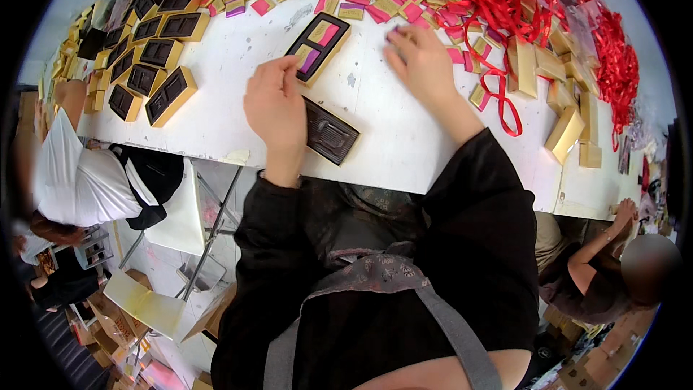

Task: The person assembles cosmetic palettes by placing pink and purple powder inserts into black frames, then inserting the frames into gold boxes. The person handles the components one at a time and stacks the finished boxes on the table.

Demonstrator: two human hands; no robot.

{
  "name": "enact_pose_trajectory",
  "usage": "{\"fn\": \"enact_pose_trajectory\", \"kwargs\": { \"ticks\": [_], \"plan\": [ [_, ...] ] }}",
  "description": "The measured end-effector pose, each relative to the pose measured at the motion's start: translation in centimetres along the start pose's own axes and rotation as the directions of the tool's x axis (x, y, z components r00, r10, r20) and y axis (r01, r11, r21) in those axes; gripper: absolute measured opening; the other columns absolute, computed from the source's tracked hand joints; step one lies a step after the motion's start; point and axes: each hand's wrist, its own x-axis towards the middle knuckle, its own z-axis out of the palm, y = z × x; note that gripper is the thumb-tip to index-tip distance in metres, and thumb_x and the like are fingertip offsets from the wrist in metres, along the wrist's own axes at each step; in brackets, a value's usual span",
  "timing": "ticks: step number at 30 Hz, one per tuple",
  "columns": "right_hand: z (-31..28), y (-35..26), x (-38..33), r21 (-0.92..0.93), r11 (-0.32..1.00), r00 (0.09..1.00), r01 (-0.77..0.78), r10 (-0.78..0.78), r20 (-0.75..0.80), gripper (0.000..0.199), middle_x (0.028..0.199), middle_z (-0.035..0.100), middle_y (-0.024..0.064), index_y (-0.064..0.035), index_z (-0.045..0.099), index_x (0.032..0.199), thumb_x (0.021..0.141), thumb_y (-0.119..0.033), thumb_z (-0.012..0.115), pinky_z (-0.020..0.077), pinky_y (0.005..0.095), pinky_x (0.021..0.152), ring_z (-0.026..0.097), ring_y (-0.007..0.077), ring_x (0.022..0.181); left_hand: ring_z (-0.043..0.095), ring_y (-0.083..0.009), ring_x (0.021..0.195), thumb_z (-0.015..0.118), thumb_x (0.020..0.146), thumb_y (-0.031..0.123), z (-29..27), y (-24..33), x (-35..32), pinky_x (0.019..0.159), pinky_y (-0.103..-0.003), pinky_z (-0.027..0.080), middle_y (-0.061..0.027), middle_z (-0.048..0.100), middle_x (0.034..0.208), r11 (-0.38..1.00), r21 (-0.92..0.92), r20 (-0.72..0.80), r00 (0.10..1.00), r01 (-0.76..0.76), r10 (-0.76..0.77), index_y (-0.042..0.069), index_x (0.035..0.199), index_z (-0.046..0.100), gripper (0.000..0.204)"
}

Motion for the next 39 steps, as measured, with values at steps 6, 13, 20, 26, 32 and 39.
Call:
{"fn": "enact_pose_trajectory", "kwargs": {
  "ticks": [6,13,20,26,32,39],
  "plan": [
    [-3.0,0.5,-3.1,0.036,0.995,0.996,-0.088,0.089,-0.022,0.012,0.093,0.065,0.0069,-0.0057,0.067,0.084,0.074,-0.01,0.072,0.0508,0.0378,0.074,0.062,0.0284,0.085,0.051,-0.0323,0.116,0.068,0.083,0.016,-3.2,0.2,-3.3,0.098,-0.047,0.038,-0.0072,0.059,0.126,0.908,-0.055,0.324,0.853,-0.415,0.409,0.006,0.122,0.058,0.042],
    [-5.2,-5.0,-1.6,0.462,0.885,0.985,-0.061,-0.02,0.169,0.021,0.106,0.068,0.0092,-0.0054,0.07,0.095,0.074,-0.005,0.07,0.0516,0.0351,0.083,0.063,0.0284,0.096,0.049,-0.0319,0.121,0.086,0.06,0.014,-4.2,-1.9,-2.8,0.099,-0.039,0.043,-0.0144,0.045,0.138,0.854,-0.257,0.626,0.596,-0.452,0.504,0.004,0.143,0.036,0.097],
    [-7.1,-9.8,-3.9,0.293,0.886,0.818,0.358,-0.449,0.358,0.037,0.119,0.065,0.009,-0.001,0.068,0.108,0.076,-0.019,0.07,0.0461,0.0394,0.1,0.058,0.0316,0.113,0.057,-0.0283,0.11,0.085,0.064,0.012,-1.5,-1.0,-3.9,0.089,-0.037,0.05,-0.0129,0.054,0.12,0.904,-0.4,0.457,0.821,-0.154,0.342,0.007,0.14,0.04,0.088],
    [-2.4,-2.5,4.7,0.005,0.97,0.913,-0.241,0.225,0.34,0.024,0.1,0.069,0.0092,-0.0115,0.073,0.103,0.084,-0.024,0.066,0.0473,0.0417,0.089,0.061,0.03,0.098,0.058,-0.0311,0.109,0.087,0.062,0.013,-1.6,-1.3,-4.0,0.093,-0.038,0.047,-0.0138,0.058,0.12,0.874,-0.313,0.421,0.77,-0.371,0.478,0.005,0.137,0.044,0.086],
    [4.1,2.9,5.4,0.043,0.999,0.997,-0.029,0.026,0.073,0.017,0.101,0.068,0.0091,-0.014,0.076,0.097,0.082,-0.019,0.069,0.0495,0.0395,0.083,0.062,0.0264,0.092,0.057,-0.0327,0.109,0.086,0.063,0.014,-1.3,-1.3,-3.3,0.092,-0.039,0.047,-0.015,0.058,0.119,0.895,-0.267,0.414,0.796,-0.357,0.442,0.005,0.135,0.045,0.083],
    [0.6,3.1,3.8,-0.021,0.997,0.986,-0.08,0.082,0.145,0.022,0.106,0.069,0.007,-0.0122,0.074,0.105,0.083,-0.011,0.068,0.0499,0.0315,0.086,0.064,0.0228,0.095,0.056,-0.0338,0.11,0.086,0.063,0.015,-1.1,-1.4,-3.5,0.093,-0.04,0.047,-0.016,0.057,0.12,0.897,-0.254,0.394,0.808,-0.362,0.438,0.006,0.133,0.046,0.08]
  ]
}}
